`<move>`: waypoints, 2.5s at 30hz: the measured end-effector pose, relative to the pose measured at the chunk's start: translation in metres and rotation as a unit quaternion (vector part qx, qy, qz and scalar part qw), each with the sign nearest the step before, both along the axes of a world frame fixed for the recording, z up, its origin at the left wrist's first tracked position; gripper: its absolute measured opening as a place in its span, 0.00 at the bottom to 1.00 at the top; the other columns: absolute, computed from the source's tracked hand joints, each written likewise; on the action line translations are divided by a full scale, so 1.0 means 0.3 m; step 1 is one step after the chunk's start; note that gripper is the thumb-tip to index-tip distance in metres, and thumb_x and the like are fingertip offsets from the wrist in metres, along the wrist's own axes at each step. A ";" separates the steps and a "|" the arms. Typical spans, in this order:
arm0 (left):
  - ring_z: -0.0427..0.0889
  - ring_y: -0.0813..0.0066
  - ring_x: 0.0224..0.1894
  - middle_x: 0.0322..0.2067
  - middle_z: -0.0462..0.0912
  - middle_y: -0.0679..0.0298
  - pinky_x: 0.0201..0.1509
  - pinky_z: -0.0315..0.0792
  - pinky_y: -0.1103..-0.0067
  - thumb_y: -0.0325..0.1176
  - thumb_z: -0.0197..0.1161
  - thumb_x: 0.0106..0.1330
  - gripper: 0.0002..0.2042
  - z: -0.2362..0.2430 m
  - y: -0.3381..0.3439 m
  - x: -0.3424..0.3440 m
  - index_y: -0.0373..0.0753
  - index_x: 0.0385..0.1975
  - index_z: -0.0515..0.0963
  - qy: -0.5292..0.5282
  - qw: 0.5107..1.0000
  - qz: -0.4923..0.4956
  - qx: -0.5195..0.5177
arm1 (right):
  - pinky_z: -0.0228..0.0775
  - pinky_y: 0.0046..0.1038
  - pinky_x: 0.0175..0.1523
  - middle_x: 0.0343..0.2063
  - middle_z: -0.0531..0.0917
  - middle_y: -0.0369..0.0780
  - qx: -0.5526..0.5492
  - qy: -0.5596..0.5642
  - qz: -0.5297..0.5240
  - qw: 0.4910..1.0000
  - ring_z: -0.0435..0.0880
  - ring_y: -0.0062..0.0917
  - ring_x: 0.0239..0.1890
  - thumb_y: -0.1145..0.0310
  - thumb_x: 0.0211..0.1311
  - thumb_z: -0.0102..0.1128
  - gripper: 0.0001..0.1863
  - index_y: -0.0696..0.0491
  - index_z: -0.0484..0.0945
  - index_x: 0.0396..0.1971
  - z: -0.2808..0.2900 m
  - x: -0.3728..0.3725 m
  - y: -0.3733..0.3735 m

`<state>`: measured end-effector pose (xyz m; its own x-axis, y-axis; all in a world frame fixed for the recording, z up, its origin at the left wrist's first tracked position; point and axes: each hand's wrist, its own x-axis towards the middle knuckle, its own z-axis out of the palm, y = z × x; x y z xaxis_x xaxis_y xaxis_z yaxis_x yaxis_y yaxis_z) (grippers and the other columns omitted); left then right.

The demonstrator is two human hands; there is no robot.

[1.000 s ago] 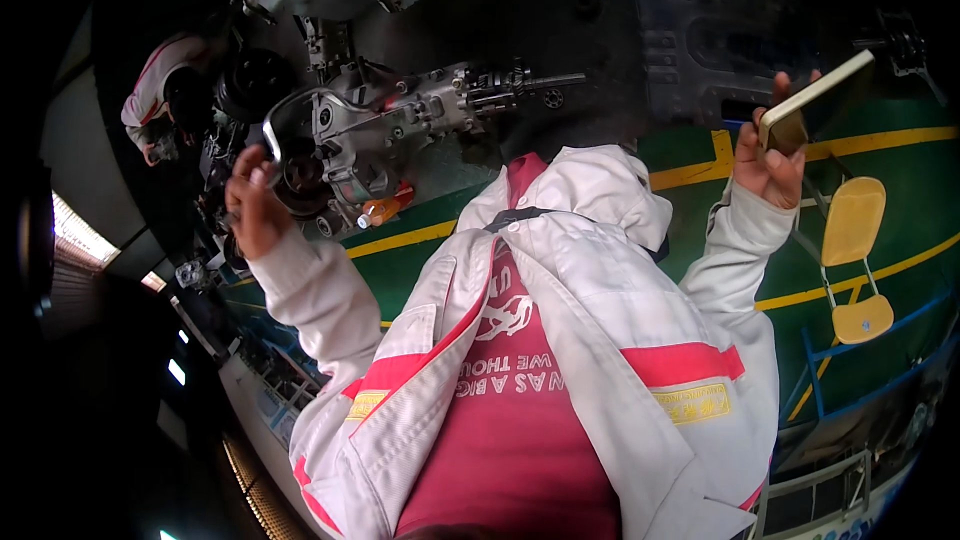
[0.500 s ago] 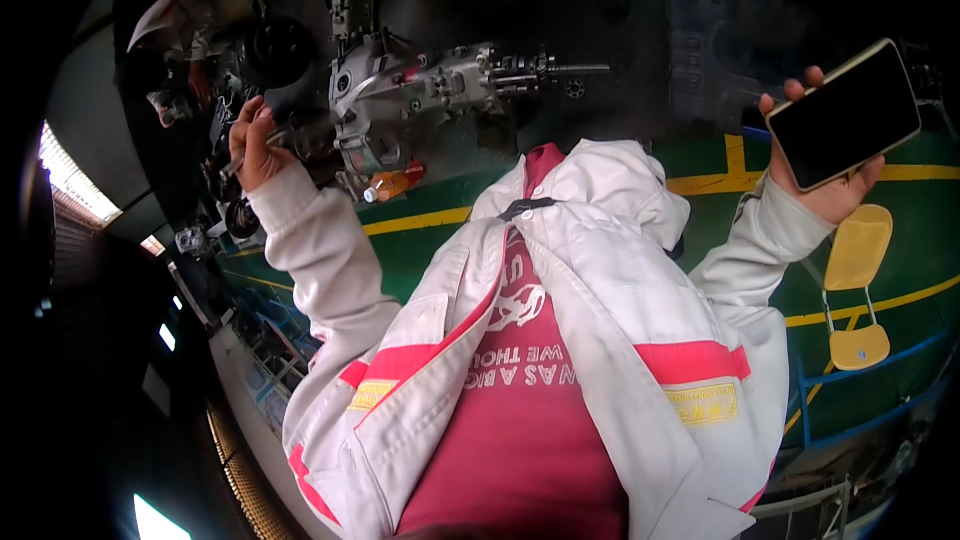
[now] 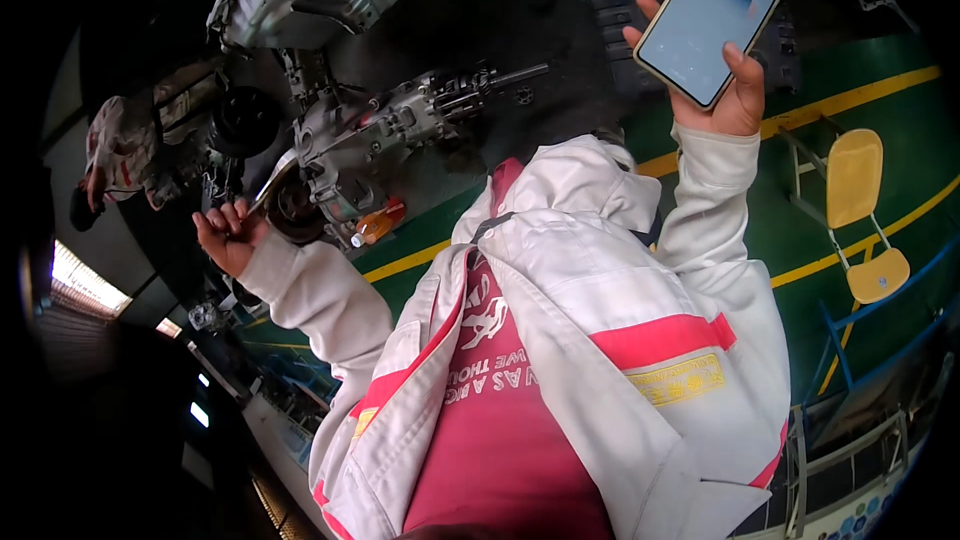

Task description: The person uses a speed handle wrench to turn bolts on a mechanical transmission assembly on a workbench, then holds a phone.

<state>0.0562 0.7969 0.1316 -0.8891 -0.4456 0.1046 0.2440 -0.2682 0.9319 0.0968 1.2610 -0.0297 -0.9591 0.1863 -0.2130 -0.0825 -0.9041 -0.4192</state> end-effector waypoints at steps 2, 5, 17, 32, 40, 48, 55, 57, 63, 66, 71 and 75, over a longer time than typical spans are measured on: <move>0.62 0.82 0.19 0.17 0.66 0.69 0.27 0.62 0.81 0.33 0.62 0.62 0.10 0.001 0.014 -0.048 0.41 0.20 0.70 0.002 0.996 0.081 -0.037 | 0.58 0.59 0.60 0.57 0.67 0.52 0.071 -0.011 -0.015 0.997 0.65 0.56 0.60 0.62 0.43 0.63 0.42 0.50 0.58 0.62 -0.001 0.001 -0.015; 0.72 0.75 0.23 0.18 0.73 0.64 0.33 0.69 0.79 0.26 0.60 0.61 0.09 -0.047 0.131 -0.044 0.37 0.18 0.72 0.060 0.979 0.054 -0.185 | 0.64 0.56 0.56 0.55 0.69 0.50 0.135 -0.017 -0.014 0.991 0.69 0.52 0.58 0.71 0.34 0.65 0.45 0.50 0.60 0.61 0.000 0.017 -0.008; 0.71 0.75 0.21 0.17 0.73 0.61 0.31 0.71 0.78 0.24 0.62 0.56 0.10 -0.078 0.114 -0.024 0.37 0.16 0.69 0.032 0.947 -0.108 -0.300 | 0.62 0.59 0.56 0.59 0.65 0.54 0.048 0.059 0.004 0.997 0.66 0.55 0.59 0.67 0.42 0.62 0.44 0.50 0.56 0.64 -0.009 0.078 0.014; 0.62 0.74 0.17 0.13 0.65 0.65 0.26 0.64 0.78 0.23 0.55 0.53 0.10 -0.115 0.097 -0.057 0.40 0.13 0.63 0.027 0.956 -0.091 -0.278 | 0.63 0.54 0.58 0.62 0.57 0.59 -0.128 0.063 0.077 0.987 0.66 0.54 0.59 0.43 0.61 0.43 0.40 0.54 0.50 0.67 -0.028 0.097 0.016; 0.66 0.74 0.21 0.14 0.67 0.64 0.42 0.70 0.70 0.25 0.61 0.53 0.11 -0.060 0.018 -0.080 0.39 0.15 0.65 0.064 0.949 -0.134 -0.278 | 0.64 0.52 0.57 0.62 0.57 0.59 -0.143 0.081 0.104 0.981 0.67 0.53 0.59 0.43 0.63 0.40 0.39 0.54 0.51 0.66 -0.048 0.064 0.005; 0.68 0.75 0.16 0.10 0.68 0.62 0.32 0.73 0.77 0.24 0.60 0.58 0.10 -0.065 0.028 -0.084 0.39 0.17 0.68 -0.038 0.961 -0.016 -0.274 | 0.66 0.51 0.57 0.60 0.62 0.58 -0.105 0.063 0.116 0.986 0.71 0.51 0.56 0.43 0.64 0.39 0.38 0.57 0.54 0.65 -0.069 0.049 -0.014; 0.75 0.72 0.18 0.16 0.72 0.63 0.26 0.73 0.82 0.25 0.65 0.54 0.10 -0.102 -0.095 -0.136 0.36 0.18 0.69 -0.018 0.956 0.204 -0.210 | 0.60 0.54 0.60 0.59 0.63 0.59 -0.155 0.060 0.144 0.976 0.69 0.52 0.57 0.43 0.63 0.40 0.39 0.59 0.54 0.64 -0.076 0.094 -0.017; 0.76 0.74 0.19 0.17 0.74 0.63 0.28 0.76 0.80 0.22 0.65 0.53 0.10 -0.108 -0.001 -0.104 0.36 0.18 0.68 -0.019 0.972 0.093 -0.217 | 0.55 0.57 0.62 0.59 0.63 0.58 -0.138 0.074 0.160 0.975 0.67 0.53 0.58 0.41 0.62 0.42 0.42 0.61 0.54 0.64 -0.115 0.131 0.003; 0.75 0.76 0.20 0.17 0.72 0.66 0.27 0.75 0.83 0.19 0.67 0.49 0.15 -0.105 -0.089 -0.246 0.40 0.19 0.65 -0.021 0.925 0.280 -0.256 | 0.62 0.55 0.58 0.58 0.65 0.58 -0.149 0.015 0.167 0.975 0.69 0.52 0.57 0.41 0.59 0.47 0.42 0.58 0.55 0.64 -0.149 0.183 0.027; 0.76 0.76 0.22 0.19 0.72 0.66 0.29 0.76 0.83 0.15 0.67 0.47 0.17 -0.145 0.014 -0.187 0.41 0.19 0.64 0.023 0.973 0.114 -0.198 | 0.64 0.55 0.57 0.57 0.65 0.58 -0.131 0.015 0.155 0.979 0.71 0.51 0.56 0.41 0.58 0.48 0.42 0.57 0.56 0.64 -0.157 0.185 0.020; 0.75 0.76 0.21 0.19 0.73 0.63 0.28 0.74 0.82 0.13 0.65 0.46 0.16 -0.098 -0.070 -0.202 0.39 0.17 0.64 0.024 0.938 0.262 -0.225 | 0.67 0.54 0.54 0.56 0.66 0.58 -0.118 0.012 0.154 0.981 0.72 0.50 0.55 0.40 0.59 0.46 0.42 0.57 0.56 0.63 -0.147 0.178 -0.005; 0.74 0.75 0.20 0.19 0.73 0.63 0.26 0.75 0.81 0.15 0.66 0.46 0.16 -0.100 -0.091 -0.186 0.40 0.19 0.64 0.014 0.962 0.162 -0.221 | 0.68 0.53 0.54 0.57 0.66 0.58 -0.116 0.016 0.172 0.978 0.72 0.51 0.55 0.41 0.60 0.44 0.40 0.58 0.56 0.63 -0.164 0.163 0.007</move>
